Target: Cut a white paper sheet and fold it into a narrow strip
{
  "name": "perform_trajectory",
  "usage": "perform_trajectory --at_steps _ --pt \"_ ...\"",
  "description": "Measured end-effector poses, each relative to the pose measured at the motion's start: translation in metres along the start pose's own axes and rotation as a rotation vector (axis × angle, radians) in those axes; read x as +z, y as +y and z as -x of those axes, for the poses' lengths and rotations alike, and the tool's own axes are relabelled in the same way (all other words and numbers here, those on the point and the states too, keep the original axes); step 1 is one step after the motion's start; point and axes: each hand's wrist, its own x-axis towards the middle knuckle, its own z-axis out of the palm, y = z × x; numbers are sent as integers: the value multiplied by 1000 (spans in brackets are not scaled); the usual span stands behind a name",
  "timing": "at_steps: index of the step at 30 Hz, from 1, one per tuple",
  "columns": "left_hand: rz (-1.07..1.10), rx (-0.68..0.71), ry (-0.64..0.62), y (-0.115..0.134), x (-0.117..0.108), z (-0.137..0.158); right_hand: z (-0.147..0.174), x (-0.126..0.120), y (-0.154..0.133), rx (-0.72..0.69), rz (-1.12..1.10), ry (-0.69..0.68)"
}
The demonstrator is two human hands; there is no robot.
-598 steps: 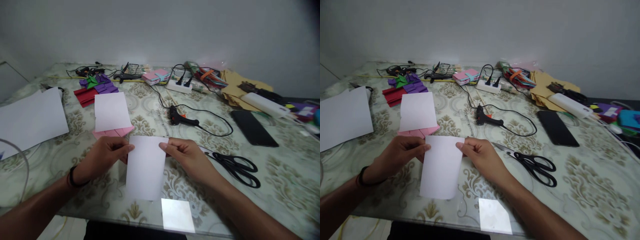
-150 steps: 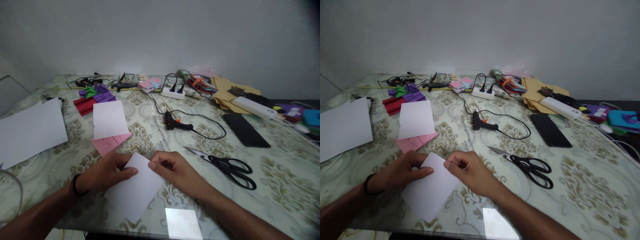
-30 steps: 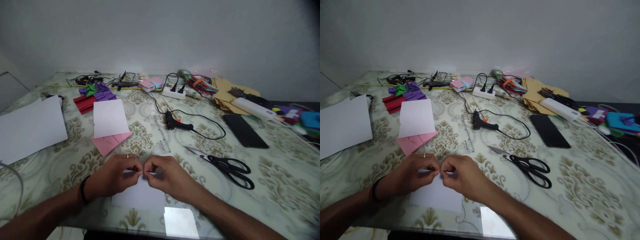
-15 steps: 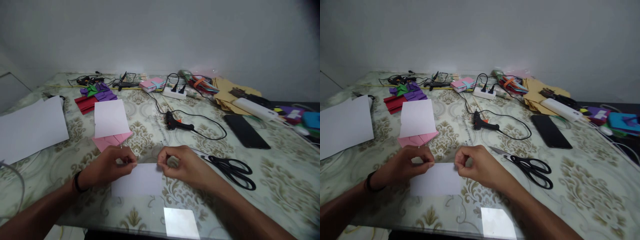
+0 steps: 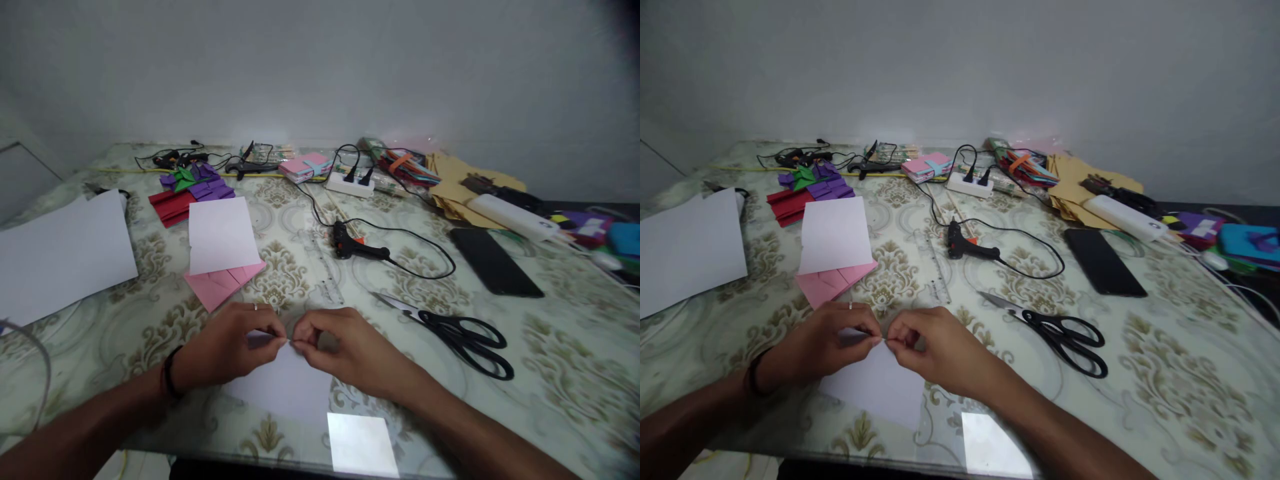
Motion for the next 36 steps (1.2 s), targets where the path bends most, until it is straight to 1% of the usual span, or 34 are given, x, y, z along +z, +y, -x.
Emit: perform_trajectory --at_steps 4,6,8,12,15,17,19,21,22,23,26,28,32,36 --pt "27 3 -14 2 0 1 1 4 0 -22 28 26" --pt "30 23 -26 2 -3 0 1 3 -1 -57 41 26" --pt "58 30 -12 2 -8 0 2 -2 -3 -62 40 37" --pt "117 -28 21 -2 -28 -1 1 -20 -4 17 24 82" --pt "116 -85 46 -5 -48 -3 -1 -31 -1 40 9 113" --pt "114 -115 86 -5 -58 -4 -1 -34 1 47 -3 125" --pt "104 -129 153 -5 -63 -4 -2 -34 2 56 -12 125" --pt "64 -113 211 -5 -61 -5 -2 -30 3 63 -21 108" --pt "40 -97 213 -4 -58 -5 -2 -28 4 65 -24 98" --pt "22 -82 192 -4 -53 -5 -3 -26 4 65 -24 89" --pt "31 -47 76 -4 -34 -3 -3 -18 4 48 -20 75" --pt "49 -19 40 -4 -23 -2 -3 -15 5 36 -20 70" --pt "13 16 7 -3 -12 -2 -2 -9 6 4 -13 34" --pt "-58 43 27 0 -7 -1 -1 0 6 -47 -5 6"
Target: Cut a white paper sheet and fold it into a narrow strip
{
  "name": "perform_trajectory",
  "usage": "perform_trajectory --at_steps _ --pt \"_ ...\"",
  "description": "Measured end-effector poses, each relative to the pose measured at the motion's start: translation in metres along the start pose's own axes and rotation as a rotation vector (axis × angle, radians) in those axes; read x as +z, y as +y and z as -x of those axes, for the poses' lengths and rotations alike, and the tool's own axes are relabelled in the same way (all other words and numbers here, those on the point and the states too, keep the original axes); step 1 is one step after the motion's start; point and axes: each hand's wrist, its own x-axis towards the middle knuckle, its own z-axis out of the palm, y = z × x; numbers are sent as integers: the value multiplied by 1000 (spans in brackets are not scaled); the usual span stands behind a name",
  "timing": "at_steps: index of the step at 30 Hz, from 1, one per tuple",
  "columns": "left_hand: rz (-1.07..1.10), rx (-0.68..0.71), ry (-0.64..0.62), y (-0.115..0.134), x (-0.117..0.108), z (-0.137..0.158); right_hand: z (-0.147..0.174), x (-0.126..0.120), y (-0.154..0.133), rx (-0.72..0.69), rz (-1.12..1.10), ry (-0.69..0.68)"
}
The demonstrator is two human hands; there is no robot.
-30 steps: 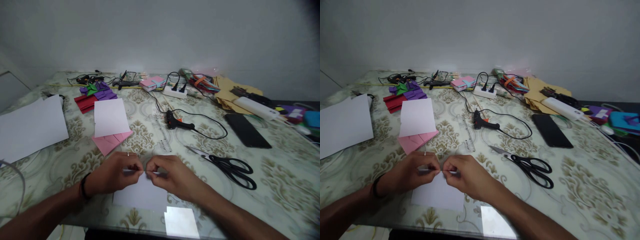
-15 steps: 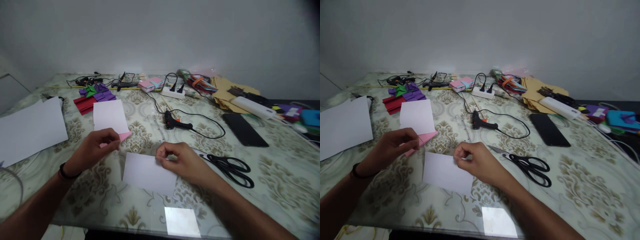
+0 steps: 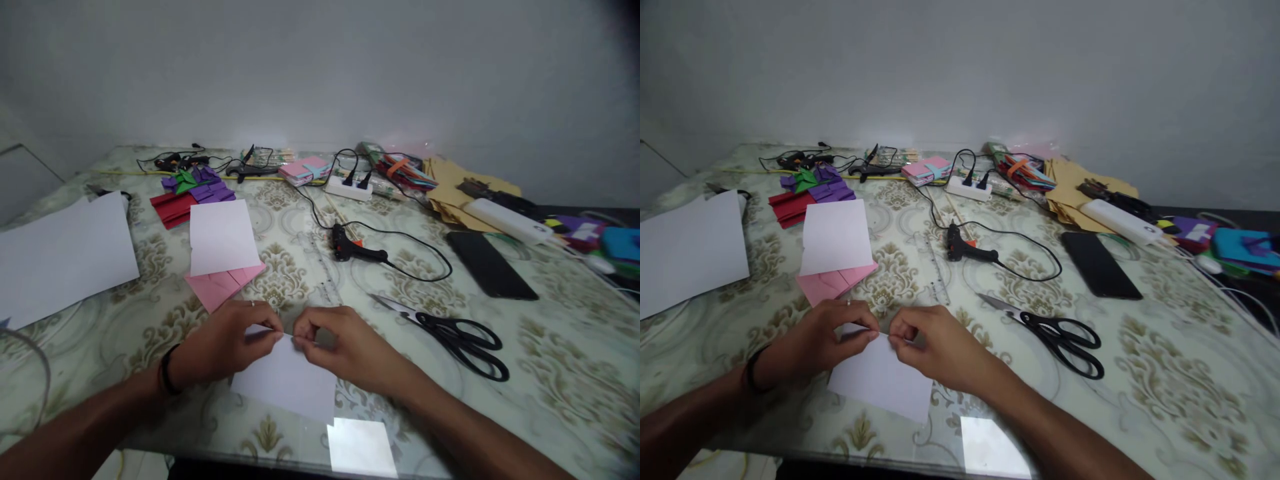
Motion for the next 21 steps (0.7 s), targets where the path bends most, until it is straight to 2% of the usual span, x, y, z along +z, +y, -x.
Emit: perform_trajectory --at_steps 5,9,13,17,19,21 --pt "22 43 -20 2 6 2 0 4 0 -119 18 -12" --pt "96 10 -19 4 2 1 -1 -7 -1 -125 39 -46" --pt "175 -41 0 0 -12 -1 -1 -27 -1 -117 80 -79" --pt "193 -112 23 -7 -37 -1 0 -48 2 -113 133 -98" --pt "184 -145 89 -9 -47 0 0 -54 4 -82 160 -68" --pt "198 -190 177 -10 -51 0 0 -55 5 -37 180 25"
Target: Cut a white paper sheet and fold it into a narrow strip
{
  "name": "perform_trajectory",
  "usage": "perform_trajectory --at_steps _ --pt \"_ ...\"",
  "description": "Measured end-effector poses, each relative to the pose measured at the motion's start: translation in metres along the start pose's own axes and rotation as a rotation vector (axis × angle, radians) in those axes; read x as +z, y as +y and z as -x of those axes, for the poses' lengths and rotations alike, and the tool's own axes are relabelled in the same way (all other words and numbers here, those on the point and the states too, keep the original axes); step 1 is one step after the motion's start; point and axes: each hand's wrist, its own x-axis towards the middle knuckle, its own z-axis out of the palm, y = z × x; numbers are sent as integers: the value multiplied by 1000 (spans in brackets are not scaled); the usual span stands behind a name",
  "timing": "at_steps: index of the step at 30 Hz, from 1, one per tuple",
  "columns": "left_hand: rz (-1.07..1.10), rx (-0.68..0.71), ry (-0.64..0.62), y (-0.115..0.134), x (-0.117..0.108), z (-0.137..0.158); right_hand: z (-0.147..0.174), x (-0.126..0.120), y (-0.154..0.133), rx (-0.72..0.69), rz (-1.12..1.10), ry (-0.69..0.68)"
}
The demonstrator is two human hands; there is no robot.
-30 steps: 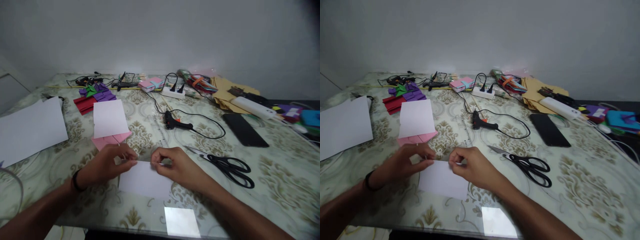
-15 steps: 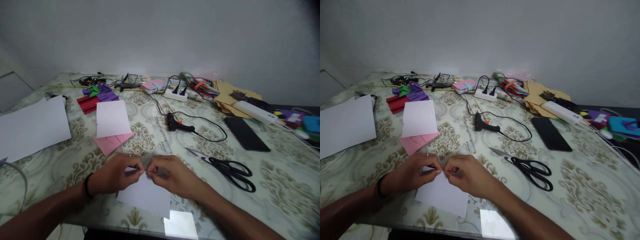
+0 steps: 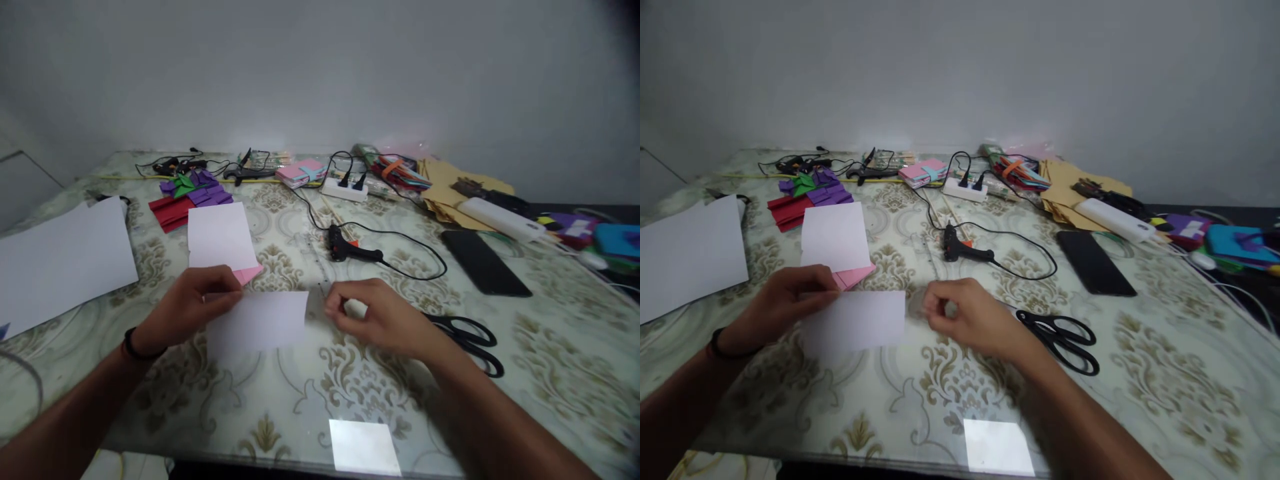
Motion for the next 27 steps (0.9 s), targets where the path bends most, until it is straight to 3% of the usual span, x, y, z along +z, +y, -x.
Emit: perform_trajectory --at_steps 3,5,11,18,21,24,27 --pt "61 -82 106 -1 4 -1 -2 5 -1 99 -38 185" --pt "90 -144 171 -3 10 -2 -4 11 -4 150 -134 227" --pt "125 -256 356 -8 18 -2 -4 26 -8 298 -459 26" --pt "98 -174 242 -4 18 2 -5 29 -4 337 -625 62" --pt "-35 -40 198 -4 21 1 -5 27 -5 352 -604 65" --pt "-172 102 80 -4 28 4 -3 29 -8 358 -574 54" --pt "-184 109 -66 -4 35 10 0 33 -13 338 -588 23"
